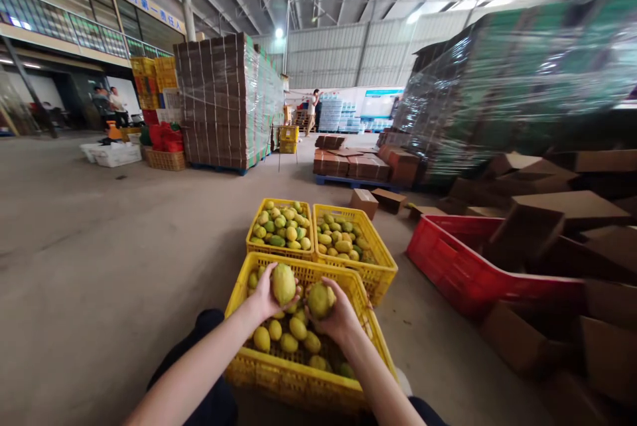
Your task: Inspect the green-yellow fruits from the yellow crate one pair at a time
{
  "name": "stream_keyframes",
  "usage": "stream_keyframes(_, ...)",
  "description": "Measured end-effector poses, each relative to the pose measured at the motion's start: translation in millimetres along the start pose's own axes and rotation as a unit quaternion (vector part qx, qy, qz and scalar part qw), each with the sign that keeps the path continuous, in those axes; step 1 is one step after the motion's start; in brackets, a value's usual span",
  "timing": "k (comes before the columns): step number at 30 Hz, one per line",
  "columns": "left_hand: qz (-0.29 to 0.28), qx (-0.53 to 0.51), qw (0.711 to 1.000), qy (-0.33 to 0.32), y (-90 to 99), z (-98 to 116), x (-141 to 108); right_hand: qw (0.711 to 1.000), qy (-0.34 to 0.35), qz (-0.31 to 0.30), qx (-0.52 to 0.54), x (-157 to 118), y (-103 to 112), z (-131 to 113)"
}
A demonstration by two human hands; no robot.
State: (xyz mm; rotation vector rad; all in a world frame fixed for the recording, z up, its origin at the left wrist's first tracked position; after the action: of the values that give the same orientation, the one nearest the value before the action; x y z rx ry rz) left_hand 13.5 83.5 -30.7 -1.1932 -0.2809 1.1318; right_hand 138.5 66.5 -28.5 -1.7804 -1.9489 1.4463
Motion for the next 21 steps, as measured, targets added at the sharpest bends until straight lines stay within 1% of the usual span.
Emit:
stream_keyframes(2, -0.010, 0.004, 1.000, 0.000, -8.9, 0.8, 4.1, 0.999, 0.017, -0.040, -0.016, -0.7, -8.3, -12.7)
stream_keyframes(3, -0.008, -0.001, 1.000, -0.003, -10.5, 0.7, 5.6, 0.998, 0.028, -0.054, -0.024, -1.0, -9.8, -18.0)
stream_keyframes(6, 0.005, -0.023, 1.000, -0.014, -7.3, -0.7, 8.9, 0.994, 0.061, -0.081, -0.046, -1.3, -7.0, -25.6)
stream_keyframes(9, 0.022, -0.015, 0.999, -0.038, -1.6, -0.4, 11.1, 0.992, 0.079, -0.081, -0.055, -1.7, -2.3, -23.0)
stream_keyframes(13, 0.072, 0.031, 0.990, -0.119, 1.4, 6.3, 10.2, 0.993, 0.106, -0.039, -0.044, -1.2, -1.5, -17.3)
stream_keyframes(15, 0.080, 0.074, 0.979, -0.174, -1.5, 10.0, 7.8, 0.990, 0.132, -0.023, -0.047, 0.9, -2.6, -14.7)
stream_keyframes(17, 0.080, 0.131, 0.959, -0.237, -5.2, 13.1, 4.4, 0.984, 0.166, -0.004, -0.062, 3.8, -1.2, -11.9)
stream_keyframes(19, 0.084, 0.191, 0.933, -0.292, -7.8, 14.6, 0.7, 0.976, 0.200, 0.020, -0.082, 6.2, 3.6, -9.4)
stream_keyframes(21, 0.087, 0.240, 0.912, -0.320, -9.6, 13.7, -0.9, 0.969, 0.226, 0.020, -0.101, 7.3, 6.3, -7.9)
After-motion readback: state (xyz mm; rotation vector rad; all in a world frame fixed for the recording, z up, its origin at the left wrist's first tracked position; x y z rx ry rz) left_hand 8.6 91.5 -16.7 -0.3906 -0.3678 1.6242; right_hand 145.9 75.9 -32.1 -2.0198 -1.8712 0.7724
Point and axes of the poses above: each hand's wrist, its own x-axis towards the middle knuckle, its own y-axis out of the back of the hand, z = x × y, the point moved 7 cm from there along x, towards the middle knuckle, and after that the axes turned 7 degrees about -z, right-handed, at the moved point
